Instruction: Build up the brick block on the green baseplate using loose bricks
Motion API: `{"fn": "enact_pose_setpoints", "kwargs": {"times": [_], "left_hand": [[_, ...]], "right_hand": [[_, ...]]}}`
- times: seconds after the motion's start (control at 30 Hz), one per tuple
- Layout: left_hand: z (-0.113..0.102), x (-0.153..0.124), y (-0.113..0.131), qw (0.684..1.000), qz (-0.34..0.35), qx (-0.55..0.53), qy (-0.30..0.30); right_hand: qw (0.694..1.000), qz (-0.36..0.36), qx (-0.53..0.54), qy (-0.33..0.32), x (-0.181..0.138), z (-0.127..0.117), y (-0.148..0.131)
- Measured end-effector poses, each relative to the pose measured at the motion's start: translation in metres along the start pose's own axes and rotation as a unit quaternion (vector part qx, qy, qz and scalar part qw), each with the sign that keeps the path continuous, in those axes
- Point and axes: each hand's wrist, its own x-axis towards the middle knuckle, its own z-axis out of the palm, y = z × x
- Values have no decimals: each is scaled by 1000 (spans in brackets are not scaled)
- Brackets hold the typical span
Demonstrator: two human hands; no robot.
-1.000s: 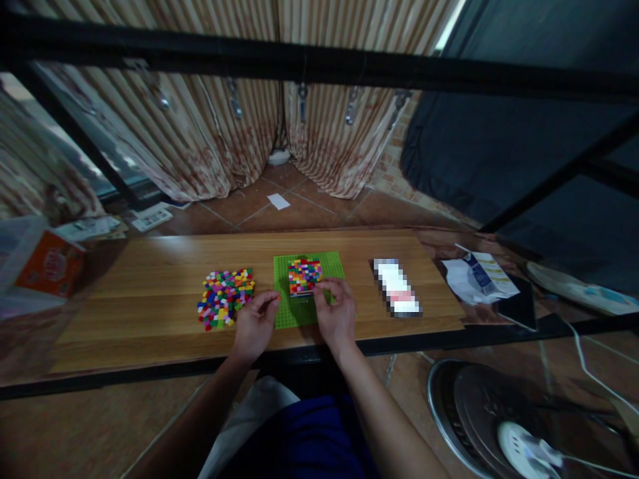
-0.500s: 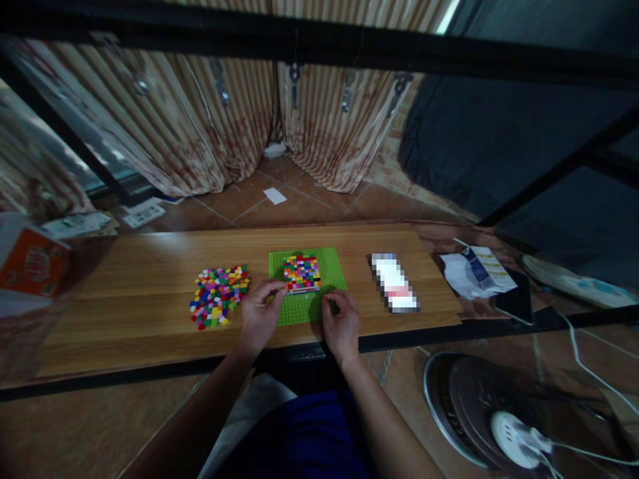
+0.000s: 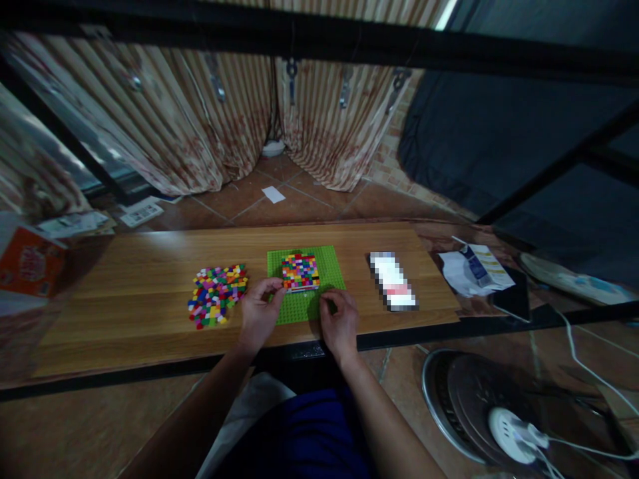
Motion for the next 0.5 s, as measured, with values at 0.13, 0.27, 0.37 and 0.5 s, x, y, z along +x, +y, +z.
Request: {"fn": "enact_pose_setpoints", "kwargs": {"times": [0.13, 0.27, 0.37, 0.5], "left_hand": [[-2, -1, 4, 998, 55, 39, -9], [-6, -2, 9, 986, 124, 106, -29], [-7, -3, 6, 975, 152, 158, -29], [-10, -2, 0, 951, 200, 232, -49]], "right_hand": [[1000, 3, 0, 4, 0, 0, 0], [1000, 5, 0, 2, 0, 1, 0], [1000, 2, 0, 0, 0, 1, 0], [1000, 0, -10, 3, 0, 2, 0]]}}
